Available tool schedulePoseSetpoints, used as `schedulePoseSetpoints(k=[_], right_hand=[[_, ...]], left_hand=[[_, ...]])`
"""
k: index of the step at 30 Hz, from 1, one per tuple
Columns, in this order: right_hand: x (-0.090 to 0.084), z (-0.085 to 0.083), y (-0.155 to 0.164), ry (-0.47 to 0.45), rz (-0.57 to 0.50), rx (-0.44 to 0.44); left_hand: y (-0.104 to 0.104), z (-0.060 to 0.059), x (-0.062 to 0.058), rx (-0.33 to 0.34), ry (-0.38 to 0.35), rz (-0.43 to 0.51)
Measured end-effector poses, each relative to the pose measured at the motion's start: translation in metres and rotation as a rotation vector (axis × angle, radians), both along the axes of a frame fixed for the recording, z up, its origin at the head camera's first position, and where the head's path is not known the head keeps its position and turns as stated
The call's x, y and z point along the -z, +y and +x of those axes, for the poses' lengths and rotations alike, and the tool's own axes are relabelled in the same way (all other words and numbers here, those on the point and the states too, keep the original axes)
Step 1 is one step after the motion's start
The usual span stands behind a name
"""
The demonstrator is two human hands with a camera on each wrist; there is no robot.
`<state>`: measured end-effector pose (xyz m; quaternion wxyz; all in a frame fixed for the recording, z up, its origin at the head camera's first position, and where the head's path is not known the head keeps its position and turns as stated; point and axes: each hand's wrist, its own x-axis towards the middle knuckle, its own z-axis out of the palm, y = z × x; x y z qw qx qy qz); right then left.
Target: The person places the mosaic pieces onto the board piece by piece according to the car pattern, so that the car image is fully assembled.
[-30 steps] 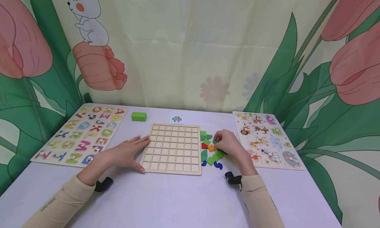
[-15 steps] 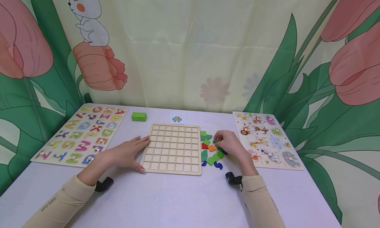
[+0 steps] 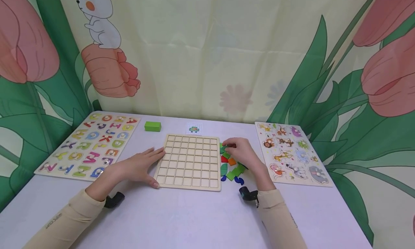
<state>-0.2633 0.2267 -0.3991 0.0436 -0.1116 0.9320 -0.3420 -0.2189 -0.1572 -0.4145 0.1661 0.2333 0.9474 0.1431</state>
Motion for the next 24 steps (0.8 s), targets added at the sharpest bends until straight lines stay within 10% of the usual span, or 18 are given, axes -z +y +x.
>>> schedulePoseSetpoints(k=[24], right_hand=[[0.003,-0.015,-0.087,0.017,-0.133,-0.135]], left_hand=[[0.000,0.000,-0.001,0.004,-0.001,-0.002]])
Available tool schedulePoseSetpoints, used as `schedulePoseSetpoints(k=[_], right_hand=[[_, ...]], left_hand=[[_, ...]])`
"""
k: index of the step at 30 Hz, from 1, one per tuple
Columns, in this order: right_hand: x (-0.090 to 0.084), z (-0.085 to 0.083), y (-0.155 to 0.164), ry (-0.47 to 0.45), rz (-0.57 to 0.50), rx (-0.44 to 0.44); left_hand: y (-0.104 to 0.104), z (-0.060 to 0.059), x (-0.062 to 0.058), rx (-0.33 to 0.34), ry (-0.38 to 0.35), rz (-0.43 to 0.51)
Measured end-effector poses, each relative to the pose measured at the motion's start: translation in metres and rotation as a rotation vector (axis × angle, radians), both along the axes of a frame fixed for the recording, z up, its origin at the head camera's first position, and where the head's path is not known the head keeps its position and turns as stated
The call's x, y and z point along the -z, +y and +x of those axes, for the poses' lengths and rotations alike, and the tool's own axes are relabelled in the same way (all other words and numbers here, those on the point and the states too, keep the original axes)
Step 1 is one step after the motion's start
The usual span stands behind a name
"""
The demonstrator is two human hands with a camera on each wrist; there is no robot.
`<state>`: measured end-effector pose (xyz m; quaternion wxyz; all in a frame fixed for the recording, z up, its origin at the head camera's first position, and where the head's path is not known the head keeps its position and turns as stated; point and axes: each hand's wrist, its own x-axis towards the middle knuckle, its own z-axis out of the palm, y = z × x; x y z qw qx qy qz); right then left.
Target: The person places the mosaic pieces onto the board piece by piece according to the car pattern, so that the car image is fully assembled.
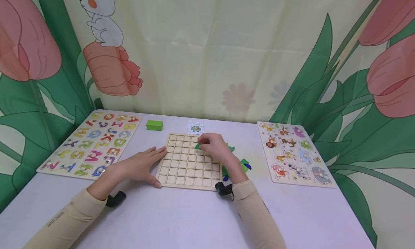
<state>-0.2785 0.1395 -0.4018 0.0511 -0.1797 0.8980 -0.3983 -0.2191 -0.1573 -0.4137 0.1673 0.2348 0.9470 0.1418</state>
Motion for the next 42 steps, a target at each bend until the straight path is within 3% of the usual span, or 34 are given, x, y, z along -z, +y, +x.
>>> schedulePoseSetpoints(k=[19,34,42], right_hand=[[0.012,-0.009,-0.046,0.013,0.051,-0.036],[0.016,-0.008,-0.053,0.066,0.129,-0.072],[0.017,-0.008,-0.054,0.072,0.196,-0.050]], left_hand=[[0.001,0.001,0.001,-0.006,-0.005,-0.009],[-0.001,0.000,0.001,0.007,0.004,-0.007],[0.000,0.001,0.000,0.001,-0.001,-0.005]])
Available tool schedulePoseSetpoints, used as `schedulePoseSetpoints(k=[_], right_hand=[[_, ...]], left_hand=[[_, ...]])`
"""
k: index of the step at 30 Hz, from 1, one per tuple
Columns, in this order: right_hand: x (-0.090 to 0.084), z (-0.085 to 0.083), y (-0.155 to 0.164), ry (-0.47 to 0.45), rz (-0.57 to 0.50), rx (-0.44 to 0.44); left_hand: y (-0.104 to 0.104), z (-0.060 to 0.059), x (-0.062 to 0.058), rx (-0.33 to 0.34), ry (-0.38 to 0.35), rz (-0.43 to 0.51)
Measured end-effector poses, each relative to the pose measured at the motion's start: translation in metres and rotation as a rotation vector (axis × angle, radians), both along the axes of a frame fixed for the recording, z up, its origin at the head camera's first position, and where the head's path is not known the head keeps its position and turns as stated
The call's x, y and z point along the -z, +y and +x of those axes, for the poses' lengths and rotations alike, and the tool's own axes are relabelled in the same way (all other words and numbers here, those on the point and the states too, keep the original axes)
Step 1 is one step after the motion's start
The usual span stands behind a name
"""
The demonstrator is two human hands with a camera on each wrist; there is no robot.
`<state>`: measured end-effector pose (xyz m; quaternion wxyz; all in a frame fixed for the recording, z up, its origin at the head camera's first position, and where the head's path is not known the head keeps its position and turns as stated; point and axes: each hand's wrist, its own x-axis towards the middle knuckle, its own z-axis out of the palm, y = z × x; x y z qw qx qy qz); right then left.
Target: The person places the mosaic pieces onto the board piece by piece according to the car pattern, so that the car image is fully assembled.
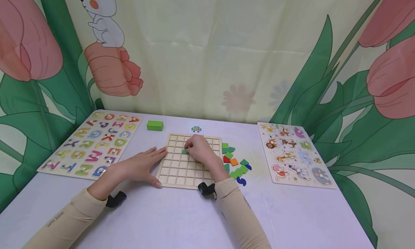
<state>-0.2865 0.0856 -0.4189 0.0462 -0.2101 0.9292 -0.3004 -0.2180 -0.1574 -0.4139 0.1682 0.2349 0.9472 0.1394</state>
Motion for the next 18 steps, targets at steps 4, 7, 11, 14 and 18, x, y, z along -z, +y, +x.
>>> schedulePoseSetpoints(k=[4,7,11,14,18], right_hand=[[-0.001,0.001,0.000,-0.011,0.000,-0.002],[-0.002,0.002,0.001,-0.028,-0.012,0.004],[-0.002,0.003,0.004,-0.050,-0.016,0.006],[-0.003,0.003,0.008,-0.061,-0.032,0.000],[-0.006,0.004,0.017,-0.087,-0.090,0.001]], left_hand=[[0.000,0.000,-0.001,-0.005,-0.002,-0.002],[0.001,0.000,-0.001,-0.008,-0.006,-0.003],[0.001,0.001,-0.001,-0.004,-0.007,-0.005],[0.001,0.000,0.000,0.000,-0.004,-0.006],[0.001,0.000,0.000,0.001,0.001,-0.006]])
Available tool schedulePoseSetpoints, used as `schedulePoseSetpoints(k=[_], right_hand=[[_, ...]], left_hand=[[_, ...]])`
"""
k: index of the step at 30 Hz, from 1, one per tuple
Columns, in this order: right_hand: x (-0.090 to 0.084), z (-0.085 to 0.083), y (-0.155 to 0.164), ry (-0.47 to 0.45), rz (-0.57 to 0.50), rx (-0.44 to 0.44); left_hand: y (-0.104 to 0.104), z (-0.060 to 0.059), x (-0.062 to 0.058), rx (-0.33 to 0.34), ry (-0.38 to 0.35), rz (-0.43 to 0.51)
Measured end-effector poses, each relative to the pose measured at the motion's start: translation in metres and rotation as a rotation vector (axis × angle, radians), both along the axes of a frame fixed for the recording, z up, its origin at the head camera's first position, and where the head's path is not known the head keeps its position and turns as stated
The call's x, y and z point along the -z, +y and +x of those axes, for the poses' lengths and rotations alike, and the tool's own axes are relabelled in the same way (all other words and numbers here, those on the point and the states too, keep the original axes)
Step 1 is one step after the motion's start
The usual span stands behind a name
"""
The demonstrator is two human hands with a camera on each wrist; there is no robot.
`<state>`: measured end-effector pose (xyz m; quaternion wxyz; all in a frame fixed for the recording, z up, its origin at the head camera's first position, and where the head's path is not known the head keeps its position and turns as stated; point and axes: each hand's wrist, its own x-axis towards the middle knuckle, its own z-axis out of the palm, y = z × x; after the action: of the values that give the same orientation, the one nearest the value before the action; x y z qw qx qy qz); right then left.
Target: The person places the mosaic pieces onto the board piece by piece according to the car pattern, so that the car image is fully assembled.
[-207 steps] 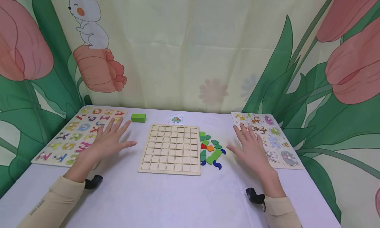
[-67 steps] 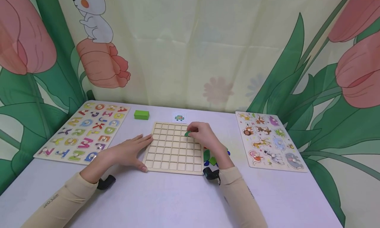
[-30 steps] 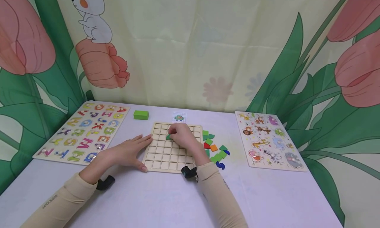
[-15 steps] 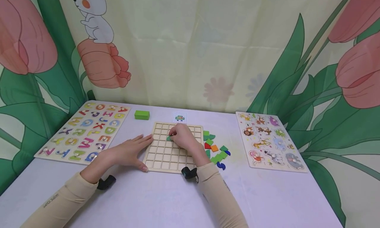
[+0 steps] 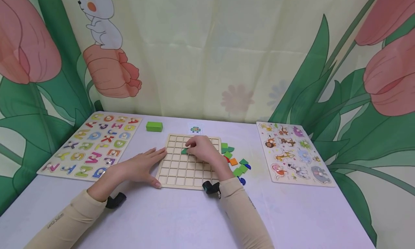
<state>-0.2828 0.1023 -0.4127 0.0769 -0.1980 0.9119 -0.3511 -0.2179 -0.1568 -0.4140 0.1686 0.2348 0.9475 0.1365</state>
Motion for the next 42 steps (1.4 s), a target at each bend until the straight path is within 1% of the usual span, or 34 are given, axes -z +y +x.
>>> schedulePoseSetpoints(k=[4,7,13,17,20,26,31,37,42], right_hand=[[-0.005,0.001,0.010,-0.029,-0.042,0.019],[-0.008,0.002,0.019,-0.032,-0.049,0.028],[-0.011,0.002,0.038,-0.010,-0.038,0.035],[-0.011,0.001,0.050,-0.018,-0.021,0.048],[-0.012,0.001,0.057,-0.023,-0.030,0.066],[-0.013,-0.003,0.074,-0.004,-0.039,0.110],[-0.010,-0.009,0.091,-0.008,-0.035,0.149],[-0.001,-0.017,0.108,-0.009,-0.010,0.205],[0.008,-0.022,0.117,-0.032,0.018,0.225]], left_hand=[[0.000,0.000,0.001,0.002,0.004,0.003],[0.000,-0.001,0.002,0.005,0.008,0.004],[-0.001,0.001,0.001,0.010,0.017,0.021],[-0.002,0.002,0.000,0.008,0.012,0.029],[-0.002,0.002,0.000,0.004,0.006,0.025],[-0.002,0.000,0.002,0.004,0.005,0.018],[-0.001,0.000,0.002,-0.004,0.002,0.019],[0.000,0.000,0.001,-0.004,0.001,0.017],[0.000,0.000,0.001,-0.003,-0.006,0.009]])
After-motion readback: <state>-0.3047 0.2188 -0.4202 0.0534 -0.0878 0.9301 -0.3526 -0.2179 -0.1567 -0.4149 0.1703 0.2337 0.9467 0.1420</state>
